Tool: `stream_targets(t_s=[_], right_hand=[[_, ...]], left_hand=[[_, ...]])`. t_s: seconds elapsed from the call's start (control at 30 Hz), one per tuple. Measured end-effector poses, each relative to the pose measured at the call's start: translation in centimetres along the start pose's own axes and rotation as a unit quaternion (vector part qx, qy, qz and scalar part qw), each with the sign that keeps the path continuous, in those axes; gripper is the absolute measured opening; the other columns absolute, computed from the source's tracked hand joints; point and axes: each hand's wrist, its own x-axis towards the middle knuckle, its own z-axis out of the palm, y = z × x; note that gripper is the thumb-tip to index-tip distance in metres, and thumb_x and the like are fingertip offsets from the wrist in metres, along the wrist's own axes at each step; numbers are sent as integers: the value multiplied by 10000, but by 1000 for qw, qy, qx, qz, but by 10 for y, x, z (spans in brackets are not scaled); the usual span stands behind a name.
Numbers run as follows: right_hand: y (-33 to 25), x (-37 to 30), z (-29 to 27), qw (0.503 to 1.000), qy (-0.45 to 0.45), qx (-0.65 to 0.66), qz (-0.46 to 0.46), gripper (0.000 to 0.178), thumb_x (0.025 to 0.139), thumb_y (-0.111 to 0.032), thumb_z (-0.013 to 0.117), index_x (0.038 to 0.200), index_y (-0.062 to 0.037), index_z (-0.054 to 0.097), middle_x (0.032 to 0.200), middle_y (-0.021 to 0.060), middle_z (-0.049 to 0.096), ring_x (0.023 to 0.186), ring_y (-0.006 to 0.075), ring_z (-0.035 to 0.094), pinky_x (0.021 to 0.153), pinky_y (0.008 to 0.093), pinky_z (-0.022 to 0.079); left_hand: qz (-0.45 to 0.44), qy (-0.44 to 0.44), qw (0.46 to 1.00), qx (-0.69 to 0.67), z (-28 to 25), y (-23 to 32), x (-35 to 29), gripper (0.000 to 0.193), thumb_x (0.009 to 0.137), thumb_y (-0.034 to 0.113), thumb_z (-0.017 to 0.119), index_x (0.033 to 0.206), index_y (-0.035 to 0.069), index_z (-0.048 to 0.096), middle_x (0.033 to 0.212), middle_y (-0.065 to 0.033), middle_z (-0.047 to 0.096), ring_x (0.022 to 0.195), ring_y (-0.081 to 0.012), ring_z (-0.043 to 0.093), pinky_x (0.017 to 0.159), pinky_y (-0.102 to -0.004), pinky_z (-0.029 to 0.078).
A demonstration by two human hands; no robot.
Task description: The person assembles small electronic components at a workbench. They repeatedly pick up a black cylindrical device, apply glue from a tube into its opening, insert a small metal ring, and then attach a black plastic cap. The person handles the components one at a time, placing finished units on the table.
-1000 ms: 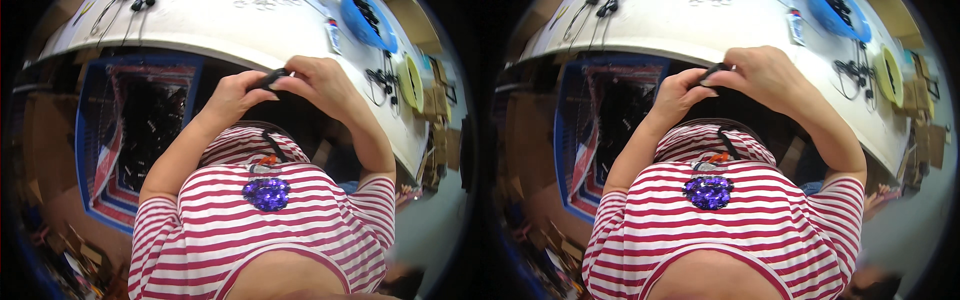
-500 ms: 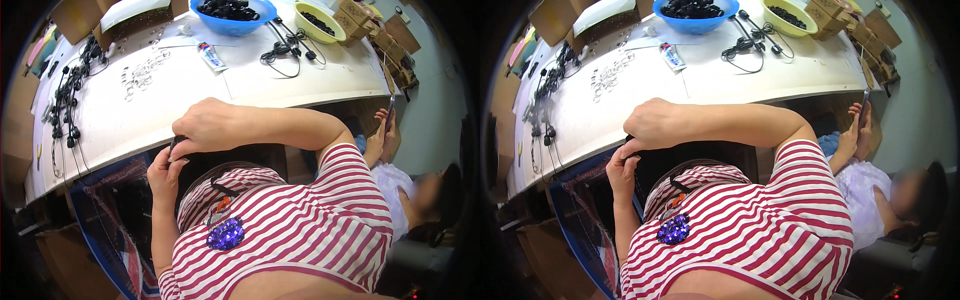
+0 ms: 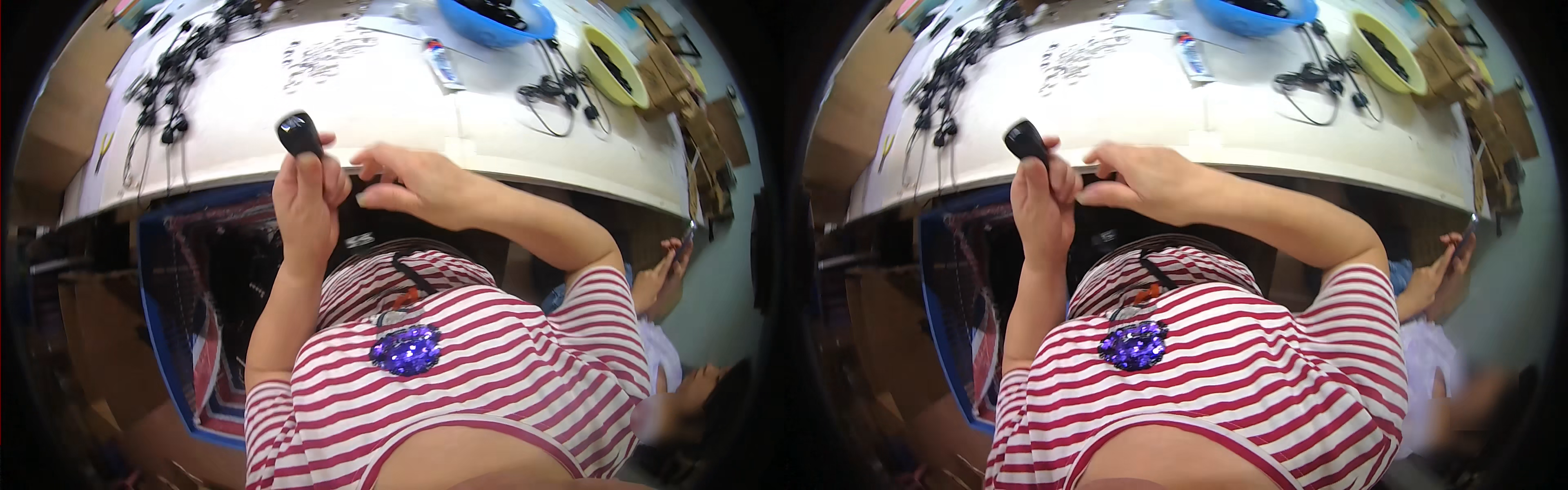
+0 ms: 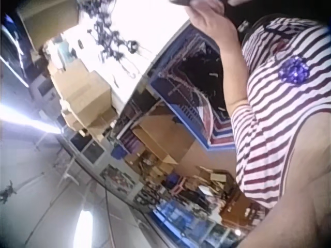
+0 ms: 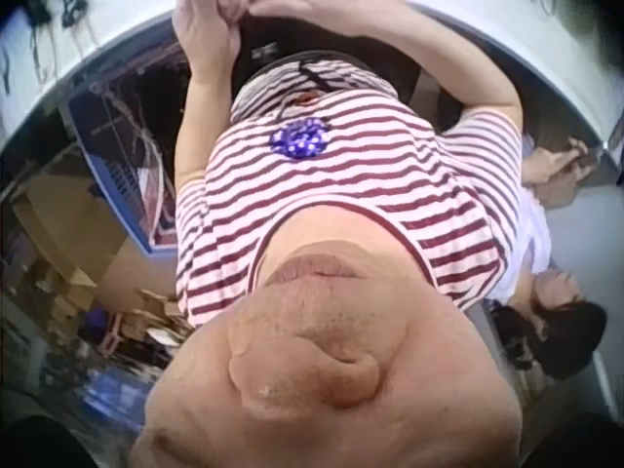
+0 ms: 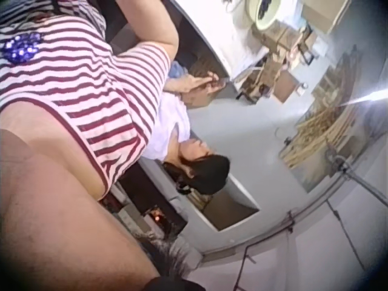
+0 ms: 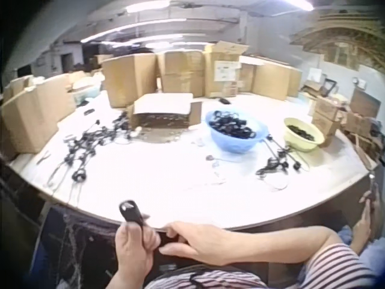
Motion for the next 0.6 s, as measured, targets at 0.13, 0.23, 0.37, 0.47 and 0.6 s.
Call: stream_targets(t_s=[0.13, 0.23, 0.37, 0.47, 0.6], right_hand=[[6, -15, 22, 983, -152, 67, 79, 290, 874, -294, 513, 920, -10, 547, 770, 171, 590, 744, 278, 591, 673, 355, 448], [-1, -20, -2, 982, -74, 153, 83, 230, 887, -220, 484, 877, -2, 555, 661, 91, 557, 643, 165, 558, 597, 283, 434], [-37, -31, -78, 947, 31, 307, 95, 243, 911, -170, 432, 1029, 24, 520, 593, 27, 503, 534, 83, 502, 480, 208, 407], [-45, -36, -149, 973, 144, 170, -62, 284, 910, -184, 422, 859, 54, 568, 573, 79, 490, 467, 131, 481, 405, 216, 364], [-69, -24, -233, 924, 269, 269, -44, 244, 916, -177, 401, 965, 25, 529, 594, 16, 523, 501, 110, 502, 421, 211, 398]], left_hand=[[58, -17, 992, -108, 1, 8, 18, 393, 927, 322, 432, 1171, 16, 394, 748, -21, 466, 648, -85, 428, 600, -214, 358], [37, 20, 997, -64, 11, 12, 14, 425, 940, 306, 407, 1266, 43, 336, 1028, -90, 528, 884, -145, 523, 804, -272, 421], [-28, 25, 999, -7, -3, 10, 3, 465, 940, 350, 386, 1301, 65, 323, 1070, -71, 527, 932, -139, 522, 809, -270, 436], [-57, 60, 996, -22, -10, 6, -4, 410, 948, 297, 388, 1267, 41, 364, 943, -49, 535, 795, -119, 505, 760, -253, 435], [-61, 26, 997, -39, -15, 8, -2, 387, 946, 272, 401, 1241, 23, 388, 898, -43, 532, 754, -111, 497, 711, -248, 421]])
